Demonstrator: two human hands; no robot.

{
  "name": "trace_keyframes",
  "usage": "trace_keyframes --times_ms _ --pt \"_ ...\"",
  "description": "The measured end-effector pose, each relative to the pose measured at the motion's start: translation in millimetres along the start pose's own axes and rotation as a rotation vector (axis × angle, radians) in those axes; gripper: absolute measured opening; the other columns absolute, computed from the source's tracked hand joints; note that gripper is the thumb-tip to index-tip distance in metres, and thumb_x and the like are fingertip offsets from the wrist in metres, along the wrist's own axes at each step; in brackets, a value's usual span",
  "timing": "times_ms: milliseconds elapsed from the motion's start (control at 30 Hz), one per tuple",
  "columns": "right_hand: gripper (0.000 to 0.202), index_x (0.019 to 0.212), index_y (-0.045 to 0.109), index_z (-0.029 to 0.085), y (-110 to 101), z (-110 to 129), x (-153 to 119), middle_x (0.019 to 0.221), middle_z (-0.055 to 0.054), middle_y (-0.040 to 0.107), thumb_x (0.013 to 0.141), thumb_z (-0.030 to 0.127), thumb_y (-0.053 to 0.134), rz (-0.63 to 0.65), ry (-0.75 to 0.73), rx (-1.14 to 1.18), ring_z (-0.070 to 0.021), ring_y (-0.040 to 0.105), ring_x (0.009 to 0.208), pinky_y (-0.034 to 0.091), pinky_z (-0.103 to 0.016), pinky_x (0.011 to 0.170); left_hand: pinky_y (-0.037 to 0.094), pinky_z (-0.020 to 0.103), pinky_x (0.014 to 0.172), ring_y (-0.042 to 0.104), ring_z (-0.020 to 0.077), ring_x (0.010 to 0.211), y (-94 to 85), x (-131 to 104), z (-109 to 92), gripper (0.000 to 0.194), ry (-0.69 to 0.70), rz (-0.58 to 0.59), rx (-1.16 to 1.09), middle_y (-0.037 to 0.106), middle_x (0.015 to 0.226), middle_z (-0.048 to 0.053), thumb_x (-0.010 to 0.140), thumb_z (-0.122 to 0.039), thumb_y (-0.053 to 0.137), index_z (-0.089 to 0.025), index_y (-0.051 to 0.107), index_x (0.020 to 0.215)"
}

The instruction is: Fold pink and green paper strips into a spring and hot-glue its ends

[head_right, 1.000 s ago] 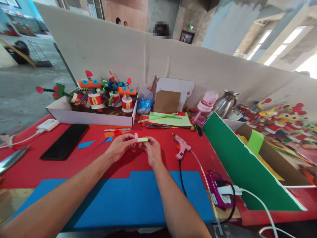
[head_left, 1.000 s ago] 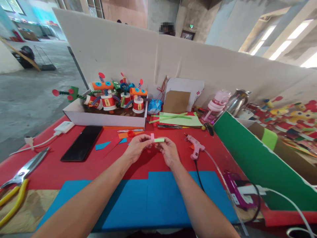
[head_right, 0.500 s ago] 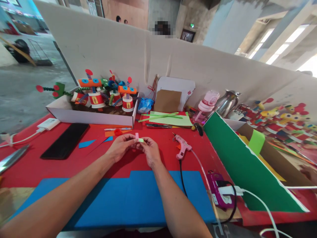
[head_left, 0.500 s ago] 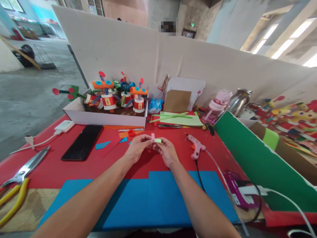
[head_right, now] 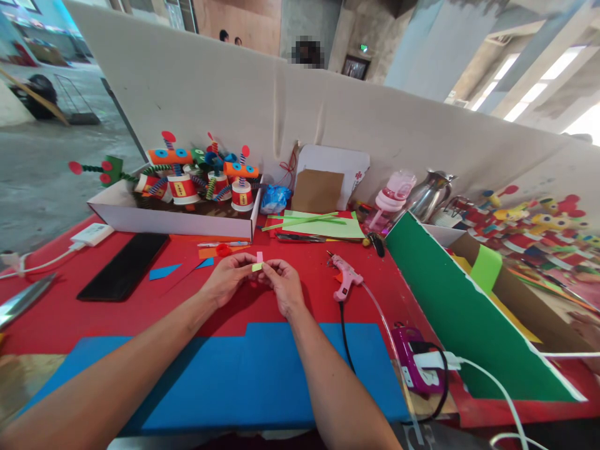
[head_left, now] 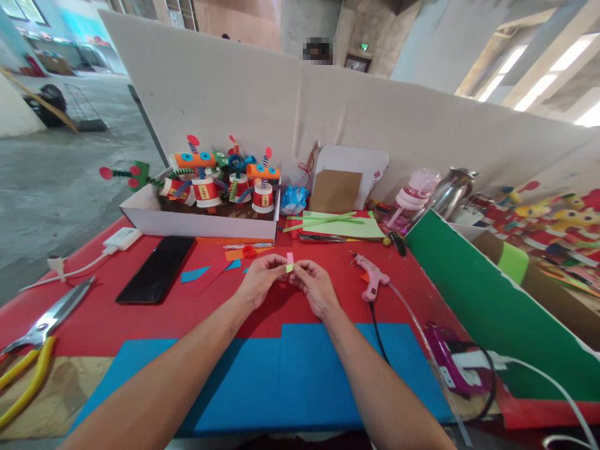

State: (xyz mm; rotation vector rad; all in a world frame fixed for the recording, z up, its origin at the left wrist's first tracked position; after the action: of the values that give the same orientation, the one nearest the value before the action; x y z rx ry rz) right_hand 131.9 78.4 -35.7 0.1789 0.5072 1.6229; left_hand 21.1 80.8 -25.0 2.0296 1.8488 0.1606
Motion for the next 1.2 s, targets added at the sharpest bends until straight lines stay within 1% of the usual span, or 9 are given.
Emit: trace_keyframes --times_ms 333,633,733,800,867,933,1000,1133,1200 --pt "0.028 0.071 0.063 0.018 -3.3 -0.3 0.2 0.059 0.003 0.064 0.056 0.033 0.08 -0.036 -0.008 -0.018 -0.0089 0.057 0.053 0.049 -0.023 0.06 0.043 0.022 0.051 0.057 0.011 0.053 -2.3 0.5 1.4 0.028 0.007 -0.02 0.009 0.062 0.06 0.0 0.054 -0.03 0.078 -0.014 0.061 0.071" --pt "0.029 0.073 0.062 0.018 -7.7 -0.3 2.1 0.056 0.003 0.064 0.057 0.037 0.078 -0.094 -0.046 -0.087 -0.0102 0.057 0.05 0.044 -0.022 0.052 0.042 0.022 0.051 0.056 0.0107 0.053 -4.0 2.1 0.5 0.025 0.019 -0.025 0.014 0.065 0.061 0.002 0.054 -0.03 0.079 -0.014 0.067 0.07" --pt "0.029 0.072 0.061 0.018 -11.0 0.1 2.7 0.055 0.003 0.064 0.058 0.038 0.077 -0.131 -0.057 -0.107 -0.0105 0.057 0.05 0.04 -0.021 0.049 0.043 0.023 0.052 0.057 0.0115 0.055 -0.2 0.7 -0.6 0.023 0.009 0.007 -0.015 0.066 0.063 0.003 0.055 -0.028 0.077 -0.014 0.069 0.073" --pt "0.029 0.072 0.06 0.019 -13.3 1.9 2.9 0.054 0.003 0.063 0.059 0.039 0.076 -0.162 -0.078 -0.107 -0.0106 0.056 0.049 0.039 -0.021 0.047 0.046 0.024 0.055 0.06 0.0134 0.059 5.2 -1.0 -1.9 0.024 0.002 0.056 -0.044 0.068 0.067 0.004 0.055 -0.025 0.077 -0.014 0.069 0.075" --pt "0.028 0.071 0.06 0.019 -14.0 4.6 2.7 0.054 0.004 0.063 0.06 0.04 0.076 -0.178 -0.109 -0.086 -0.0106 0.057 0.05 0.042 -0.022 0.05 0.048 0.026 0.061 0.063 0.0158 0.065 10.0 -2.5 -3.3 0.028 0.007 0.103 -0.073 0.07 0.074 0.007 0.055 -0.022 0.077 -0.014 0.069 0.081" --pt "0.028 0.07 0.06 0.019 -11.6 6.1 2.4 0.058 0.003 0.064 0.06 0.039 0.076 -0.16 -0.125 -0.053 -0.011 0.059 0.053 0.048 -0.025 0.056 0.049 0.027 0.064 0.064 0.0162 0.069 9.8 -2.6 -3.9 0.032 0.026 0.102 -0.078 0.07 0.078 0.007 0.057 -0.024 0.078 -0.013 0.068 0.086" --pt "0.028 0.072 0.061 0.019 -7.5 5.9 2.0 0.063 0.002 0.066 0.059 0.038 0.077 -0.118 -0.119 -0.035 -0.0117 0.061 0.056 0.051 -0.027 0.063 0.048 0.026 0.062 0.062 0.0144 0.066 6.1 -1.4 -2.8 0.031 0.041 0.072 -0.052 0.068 0.076 0.005 0.06 -0.028 0.078 -0.014 0.066 0.086" --pt "0.027 0.074 0.061 0.019 -1.7 3.0 0.9 0.063 0.002 0.066 0.06 0.036 0.077 -0.052 -0.085 -0.076 -0.0128 0.062 0.058 0.053 -0.028 0.066 0.045 0.024 0.055 0.057 0.0115 0.059 -0.3 1.7 -0.2 0.025 0.051 0.045 0.001 0.064 0.066 0.002 0.062 -0.032 0.076 -0.014 0.063 0.074" --pt "0.026 0.074 0.06 0.02 -0.3 4.3 0.3 0.065 0.002 0.066 0.061 0.036 0.077 -0.038 -0.101 -0.098 -0.0125 0.062 0.058 0.053 -0.028 0.065 0.044 0.023 0.054 0.056 0.0112 0.057 -1.9 2.5 -0.6 0.024 0.061 0.038 0.024 0.062 0.063 0.002 0.062 -0.032 0.075 -0.014 0.062 0.07"
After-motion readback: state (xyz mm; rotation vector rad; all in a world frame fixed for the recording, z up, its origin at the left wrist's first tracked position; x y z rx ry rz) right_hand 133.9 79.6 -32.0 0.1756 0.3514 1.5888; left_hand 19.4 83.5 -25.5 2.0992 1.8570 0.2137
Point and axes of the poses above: each hand's wrist, its own x-axis towards the middle knuckle, its own y-axis out of the palm, z = x × y, the point moved 8 cm from there along x, towards the middle knuckle
